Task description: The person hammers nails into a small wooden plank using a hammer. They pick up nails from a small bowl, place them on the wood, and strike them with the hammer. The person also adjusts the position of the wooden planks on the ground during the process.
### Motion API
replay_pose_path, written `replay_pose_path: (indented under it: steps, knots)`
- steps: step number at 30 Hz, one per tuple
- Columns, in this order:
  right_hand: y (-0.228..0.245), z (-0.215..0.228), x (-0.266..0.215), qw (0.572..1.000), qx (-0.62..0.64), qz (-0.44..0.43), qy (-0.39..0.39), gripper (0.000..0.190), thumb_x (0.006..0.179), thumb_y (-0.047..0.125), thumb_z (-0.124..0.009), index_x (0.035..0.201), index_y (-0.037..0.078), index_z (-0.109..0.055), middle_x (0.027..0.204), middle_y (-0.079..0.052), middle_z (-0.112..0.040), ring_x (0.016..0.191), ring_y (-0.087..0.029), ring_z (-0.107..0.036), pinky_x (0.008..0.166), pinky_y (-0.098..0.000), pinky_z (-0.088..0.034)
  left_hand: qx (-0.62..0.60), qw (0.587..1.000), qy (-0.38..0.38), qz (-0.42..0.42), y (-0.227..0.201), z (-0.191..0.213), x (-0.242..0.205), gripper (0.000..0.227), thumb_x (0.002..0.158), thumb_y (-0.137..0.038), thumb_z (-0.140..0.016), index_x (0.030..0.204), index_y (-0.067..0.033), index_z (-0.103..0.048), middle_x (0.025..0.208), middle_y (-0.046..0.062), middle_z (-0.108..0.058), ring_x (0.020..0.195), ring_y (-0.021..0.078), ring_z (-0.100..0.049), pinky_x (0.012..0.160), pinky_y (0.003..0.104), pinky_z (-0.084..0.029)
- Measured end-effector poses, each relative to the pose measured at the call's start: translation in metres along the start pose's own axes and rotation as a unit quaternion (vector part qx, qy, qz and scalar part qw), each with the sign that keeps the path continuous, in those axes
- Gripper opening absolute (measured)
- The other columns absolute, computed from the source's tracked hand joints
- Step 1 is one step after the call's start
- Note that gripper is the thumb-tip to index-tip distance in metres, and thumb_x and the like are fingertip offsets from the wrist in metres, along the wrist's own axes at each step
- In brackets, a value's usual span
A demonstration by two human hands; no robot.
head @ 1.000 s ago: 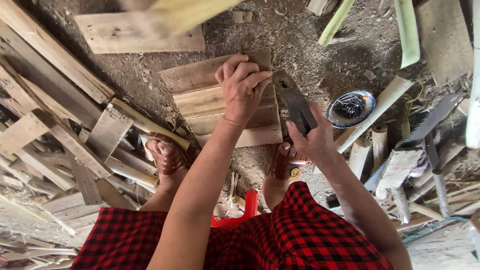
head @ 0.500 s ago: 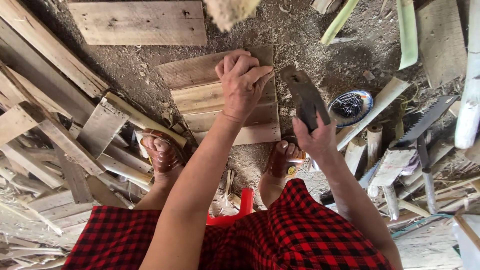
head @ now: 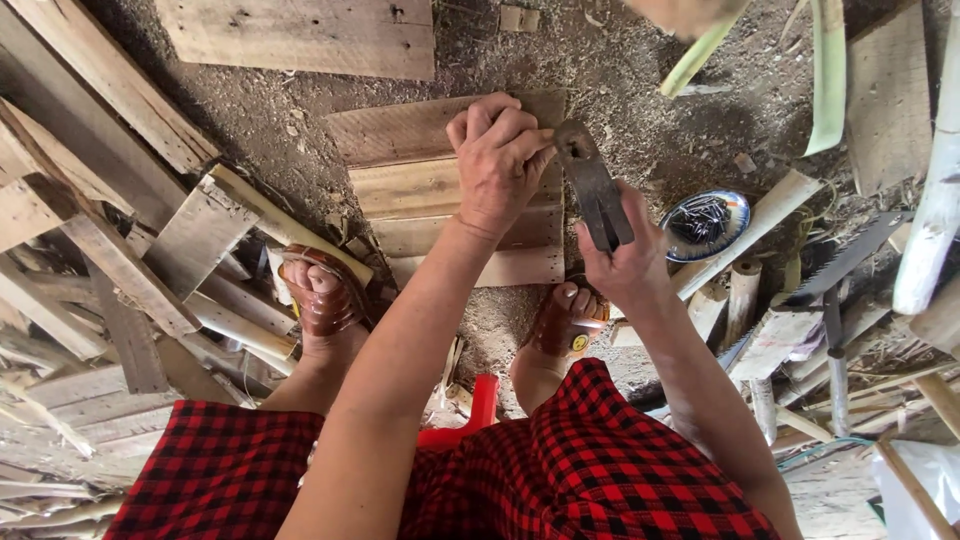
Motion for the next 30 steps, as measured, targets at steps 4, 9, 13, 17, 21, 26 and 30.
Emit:
replay_pose_path:
  steps: [4, 9, 13, 17, 21, 26, 30]
  knots:
    - [0.013, 0.003, -0.004, 0.998, -0.05, 0.031, -0.029, 0.024, 0.092, 0.002, -0.057, 0.107, -0.012, -0.044, 0.079, -0.013, -0.051, 0.045, -0.014, -0.049, 0.035, -0.0231, -0.043, 0.011, 1.0, -0.007, -0.004, 0.0, 0.0, 0.0, 0.007, 0.08, -0.031, -0.072, 0.076, -0.0266, -0.07, 0.081, -0.01, -0.06, 0.094, 0.0187, -0.05, 0.074, 0.037, -0.027]
    - [0.002, -0.001, 0.001, 0.995, -0.098, 0.025, -0.005, 0.022, 0.098, 0.005, -0.054, 0.112, -0.005, -0.039, 0.078, -0.018, -0.059, 0.045, -0.017, -0.058, 0.033, -0.0267, -0.049, 0.009, 1.0, -0.011, -0.007, 0.002, -0.002, -0.002, 0.015, 0.082, -0.024, -0.071, 0.07, -0.0173, -0.065, 0.083, -0.007, -0.061, 0.093, 0.0203, -0.051, 0.074, 0.037, -0.029]
    - [-0.003, 0.003, -0.009, 0.997, -0.065, 0.031, -0.023, 0.024, 0.095, 0.0, -0.055, 0.113, -0.007, -0.042, 0.087, -0.018, -0.058, 0.043, -0.013, -0.052, 0.032, -0.0201, -0.046, 0.001, 1.0, -0.017, -0.012, 0.002, -0.001, -0.002, 0.009, 0.079, -0.03, -0.075, 0.076, -0.0256, -0.068, 0.082, -0.009, -0.059, 0.096, 0.0197, -0.05, 0.074, 0.038, -0.028]
    - [0.004, 0.009, -0.009, 0.997, -0.032, 0.045, -0.045, 0.028, 0.098, 0.006, -0.05, 0.119, -0.006, -0.037, 0.104, -0.029, -0.052, 0.05, -0.015, -0.053, 0.032, -0.0187, -0.045, -0.001, 1.0, -0.001, -0.021, 0.002, 0.002, 0.001, 0.014, 0.078, -0.035, -0.075, 0.08, -0.0235, -0.068, 0.079, -0.007, -0.057, 0.096, 0.0209, -0.049, 0.075, 0.038, -0.027]
    - [-0.001, 0.012, -0.016, 0.992, -0.035, 0.093, -0.073, 0.051, 0.097, 0.004, -0.052, 0.135, 0.004, -0.019, 0.114, -0.036, -0.048, 0.05, -0.018, -0.053, 0.039, -0.0243, -0.05, 0.012, 0.995, 0.096, 0.005, 0.015, -0.001, -0.02, 0.056, 0.077, -0.05, -0.079, 0.121, -0.023, -0.056, 0.107, 0.001, -0.059, 0.106, 0.024, -0.048, 0.079, 0.038, -0.035]
    - [0.003, 0.014, -0.013, 0.999, 0.002, 0.002, -0.045, 0.041, 0.094, 0.001, -0.051, 0.129, -0.012, -0.033, 0.1, -0.024, -0.052, 0.053, -0.017, -0.055, 0.041, -0.0232, -0.053, 0.201, 0.872, 0.438, 0.082, 0.002, 0.035, 0.007, 0.135, 0.068, -0.1, -0.071, 0.154, -0.0178, -0.008, 0.153, 0.011, 0.005, 0.142, 0.0338, 0.005, 0.112, 0.064, 0.0]
    - [0.001, 0.012, -0.014, 0.993, -0.009, 0.095, -0.07, 0.053, 0.097, -0.001, -0.052, 0.136, 0.007, -0.017, 0.112, -0.036, -0.048, 0.058, -0.023, -0.058, 0.045, -0.026, -0.055, 0.192, 0.922, 0.335, 0.027, 0.009, 0.032, -0.007, 0.126, 0.063, -0.099, -0.064, 0.147, -0.014, -0.023, 0.151, 0.012, -0.023, 0.14, 0.0334, -0.013, 0.109, 0.064, -0.011]
Point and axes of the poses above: each hand's wrist, its own x-axis towards the middle knuckle, its own z-axis out of the back of the hand, y = z × x, the point moved 1 cm from there along x, towards the middle knuckle
